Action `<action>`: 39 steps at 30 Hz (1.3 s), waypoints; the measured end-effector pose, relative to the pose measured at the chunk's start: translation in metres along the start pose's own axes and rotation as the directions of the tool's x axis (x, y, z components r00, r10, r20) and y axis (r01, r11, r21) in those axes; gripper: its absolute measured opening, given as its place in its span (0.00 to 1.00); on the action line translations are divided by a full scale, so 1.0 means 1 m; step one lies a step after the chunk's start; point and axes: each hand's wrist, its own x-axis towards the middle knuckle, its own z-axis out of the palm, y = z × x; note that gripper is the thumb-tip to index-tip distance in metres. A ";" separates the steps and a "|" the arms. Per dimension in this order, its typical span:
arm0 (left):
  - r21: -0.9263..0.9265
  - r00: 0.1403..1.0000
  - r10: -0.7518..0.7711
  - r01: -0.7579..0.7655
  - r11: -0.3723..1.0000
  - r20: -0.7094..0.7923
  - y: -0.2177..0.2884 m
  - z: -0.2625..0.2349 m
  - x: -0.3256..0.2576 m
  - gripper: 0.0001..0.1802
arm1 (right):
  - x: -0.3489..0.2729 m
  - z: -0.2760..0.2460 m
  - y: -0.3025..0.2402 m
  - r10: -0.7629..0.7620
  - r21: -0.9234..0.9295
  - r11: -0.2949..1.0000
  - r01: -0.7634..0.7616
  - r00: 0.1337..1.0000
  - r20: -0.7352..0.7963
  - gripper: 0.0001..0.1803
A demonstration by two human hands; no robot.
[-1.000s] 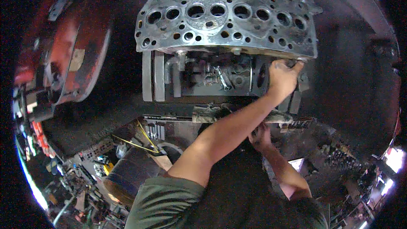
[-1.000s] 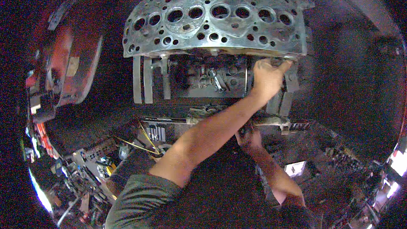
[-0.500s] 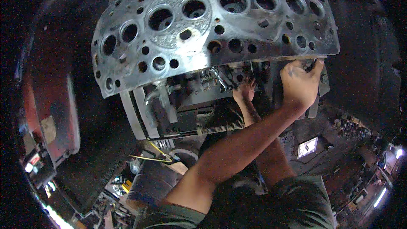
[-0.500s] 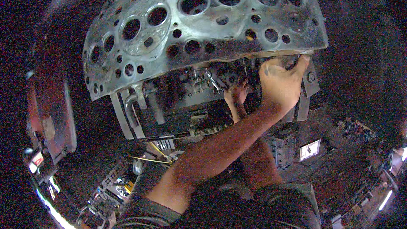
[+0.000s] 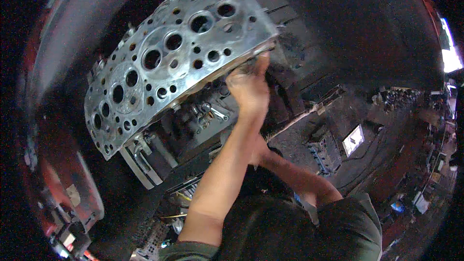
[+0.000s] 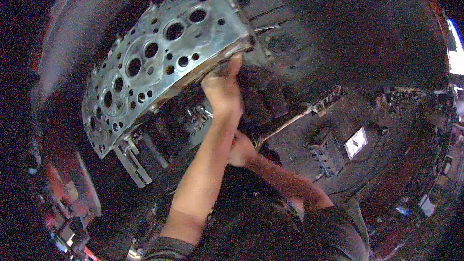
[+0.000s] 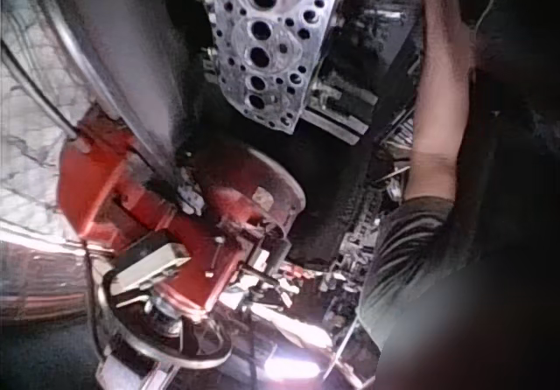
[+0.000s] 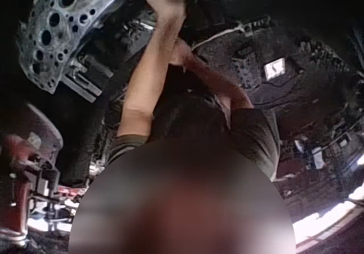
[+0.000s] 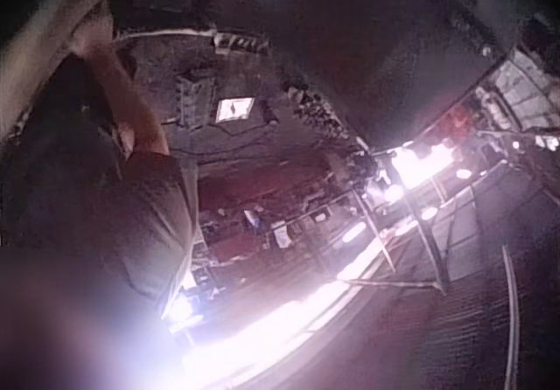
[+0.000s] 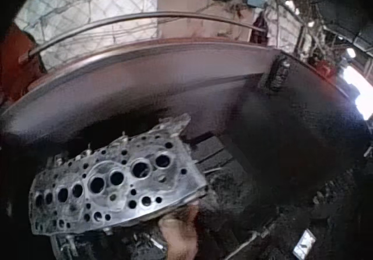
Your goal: The person scrapes residue from the surface of an engine block using a small metal scraper, then wipes the surface with a cloth. The person repeatedly scrapes and wipes different areas of the block, removing debris and cleaning the surface.
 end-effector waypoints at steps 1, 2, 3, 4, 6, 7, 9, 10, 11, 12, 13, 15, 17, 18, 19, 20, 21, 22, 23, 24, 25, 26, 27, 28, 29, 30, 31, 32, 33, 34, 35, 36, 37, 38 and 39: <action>0.052 0.999 -0.030 0.031 0.998 -0.010 0.003 0.001 0.001 0.19 | -0.023 -0.021 -0.020 -0.051 -0.029 0.998 0.051 0.999 0.011 0.51; 0.025 1.000 -0.017 0.017 1.000 -0.003 0.006 0.000 -0.001 0.18 | -0.044 -0.041 -0.040 -0.133 -0.028 0.991 0.131 0.986 -0.098 0.51; -0.045 0.999 -0.034 0.034 0.998 0.010 0.006 0.001 -0.001 0.19 | -0.071 -0.069 -0.060 -0.220 -0.250 0.952 0.175 0.961 -0.165 0.52; -0.116 0.999 -0.040 0.042 0.992 0.018 0.007 0.002 -0.002 0.20 | -0.071 -0.086 -0.074 -0.235 -0.269 0.949 0.162 0.934 -0.269 0.50; -0.150 0.997 -0.053 0.060 0.987 0.051 0.006 0.001 0.000 0.21 | -0.057 -0.121 -0.095 -0.335 -0.350 0.920 0.178 0.821 -0.462 0.46; -0.199 0.996 -0.078 0.085 0.976 0.040 0.005 0.001 -0.001 0.22 | -0.049 -0.138 -0.104 -0.273 -0.392 0.918 0.058 0.810 -0.519 0.44; -0.215 0.992 -0.111 0.120 0.969 0.055 0.005 0.002 0.002 0.24 | -0.018 -0.178 -0.110 -0.265 -0.428 0.904 0.013 0.802 -0.535 0.40; -0.232 0.993 -0.082 0.099 0.968 0.080 0.006 0.001 0.002 0.23 | -0.003 -0.190 -0.114 -0.327 -0.457 0.888 0.059 0.779 -0.535 0.40; -0.278 0.981 -0.162 0.185 0.943 0.102 0.006 0.000 0.000 0.21 | 0.006 -0.198 -0.118 -0.417 -0.498 0.858 0.128 0.740 -0.528 0.40; -0.283 0.982 -0.159 0.183 0.942 0.105 0.008 0.001 0.001 0.21 | 0.014 -0.205 -0.121 -0.390 -0.468 0.873 0.136 0.772 -0.503 0.40; -0.281 0.980 -0.174 0.195 0.939 0.098 0.010 0.002 0.001 0.21 | 0.020 -0.210 -0.122 -0.363 -0.439 0.887 0.142 0.802 -0.475 0.40; -0.263 0.981 -0.167 0.187 0.947 0.094 0.013 0.002 -0.002 0.20 | 0.022 -0.216 -0.124 -0.340 -0.407 0.901 0.152 0.830 -0.443 0.40; -0.237 0.985 -0.156 0.170 0.957 0.078 0.015 0.004 -0.002 0.20 | 0.023 -0.217 -0.123 -0.333 -0.398 0.905 0.150 0.832 -0.444 0.40; -0.223 0.988 -0.141 0.152 0.963 0.063 0.016 0.004 -0.002 0.19 | 0.023 -0.217 -0.122 -0.301 -0.364 0.921 0.141 0.850 -0.432 0.40; -0.205 0.990 -0.135 0.141 0.968 0.044 0.016 0.003 -0.002 0.19 | 0.024 -0.217 -0.120 -0.311 -0.371 0.916 0.150 0.852 -0.422 0.41; -0.188 0.987 -0.155 0.160 0.969 0.045 0.016 0.003 -0.002 0.18 | 0.024 -0.218 -0.118 -0.303 -0.374 0.916 0.144 0.859 -0.412 0.41; -0.166 0.982 -0.185 0.190 0.968 0.042 0.017 0.003 -0.001 0.18 | 0.024 -0.218 -0.117 -0.279 -0.372 0.920 0.123 0.873 -0.400 0.42; -0.147 0.976 -0.215 0.218 0.965 0.039 0.017 0.002 -0.002 0.18 | 0.025 -0.219 -0.115 -0.283 -0.367 0.920 0.137 0.879 -0.384 0.42; -0.128 0.964 -0.265 0.265 0.956 0.017 0.018 0.000 -0.002 0.18 | 0.025 -0.220 -0.114 -0.277 -0.360 0.923 0.140 0.888 -0.367 0.43; -0.112 0.949 -0.314 0.312 0.943 -0.004 0.018 0.000 -0.003 0.19 | 0.027 -0.221 -0.114 -0.257 -0.350 0.928 0.130 0.902 -0.346 0.44; -0.099 0.932 -0.362 0.358 0.928 -0.023 0.019 0.000 -0.003 0.19 | 0.028 -0.222 -0.113 -0.286 -0.359 0.920 0.157 0.895 -0.342 0.44; -0.159 0.983 -0.183 0.184 0.970 0.025 0.019 0.002 -0.004 0.18 | 0.028 -0.222 -0.113 -0.299 -0.364 0.916 0.170 0.894 -0.333 0.45; -0.151 0.978 -0.208 0.208 0.966 0.015 0.019 0.002 -0.004 0.18 | 0.029 -0.223 -0.113 -0.295 -0.363 0.916 0.169 0.899 -0.325 0.45; -0.137 0.968 -0.248 0.249 0.959 0.022 0.019 0.002 -0.005 0.18 | 0.028 -0.223 -0.112 -0.282 -0.377 0.913 0.154 0.906 -0.315 0.45; -0.123 0.959 -0.283 0.284 0.951 0.028 0.019 0.000 -0.007 0.18 | 0.028 -0.223 -0.112 -0.284 -0.375 0.914 0.158 0.908 -0.309 0.45; -0.134 0.970 -0.241 0.239 0.962 -0.002 0.018 0.003 -0.005 0.18 | 0.028 -0.224 -0.112 -0.287 -0.372 0.913 0.165 0.909 -0.302 0.45; -0.238 0.978 -0.202 0.209 0.949 0.052 0.017 0.004 -0.007 0.18 | 0.028 -0.224 -0.111 -0.325 -0.375 0.905 0.202 0.896 -0.302 0.46; -0.168 0.986 -0.164 0.163 0.972 0.009 0.015 0.006 -0.006 0.18 | 0.029 -0.224 -0.111 -0.291 -0.419 0.896 0.144 0.904 -0.312 0.45; -0.087 0.993 -0.116 0.113 0.990 -0.034 0.015 0.006 -0.005 0.17 | 0.029 -0.224 -0.111 -0.323 -0.429 0.886 0.176 0.898 -0.299 0.46; -0.066 0.993 -0.115 0.113 0.991 -0.023 0.014 0.004 -0.005 0.17 | 0.029 -0.224 -0.112 -0.332 -0.426 0.885 0.188 0.896 -0.295 0.47; -0.021 0.990 -0.139 0.138 0.990 -0.026 0.014 0.003 -0.005 0.17 | 0.030 -0.224 -0.113 -0.301 -0.413 0.896 0.164 0.908 -0.291 0.47; -0.165 0.995 -0.097 0.102 0.981 0.035 0.012 0.004 -0.007 0.20 | 0.029 -0.223 -0.113 -0.313 -0.403 0.898 0.178 0.902 -0.298 0.48; -0.200 0.995 -0.095 0.096 0.975 0.017 0.011 0.005 -0.006 0.19 | 0.029 -0.223 -0.114 -0.288 -0.391 0.907 0.157 0.908 -0.303 0.48; -0.185 0.994 -0.113 0.113 0.976 0.008 0.010 0.005 -0.006 0.18 | 0.029 -0.222 -0.115 -0.250 -0.400 0.910 0.112 0.917 -0.310 0.49; -0.172 0.993 -0.122 0.121 0.978 0.003 0.009 0.005 -0.007 0.17 | 0.028 -0.221 -0.115 -0.283 -0.440 0.889 0.127 0.907 -0.310 0.48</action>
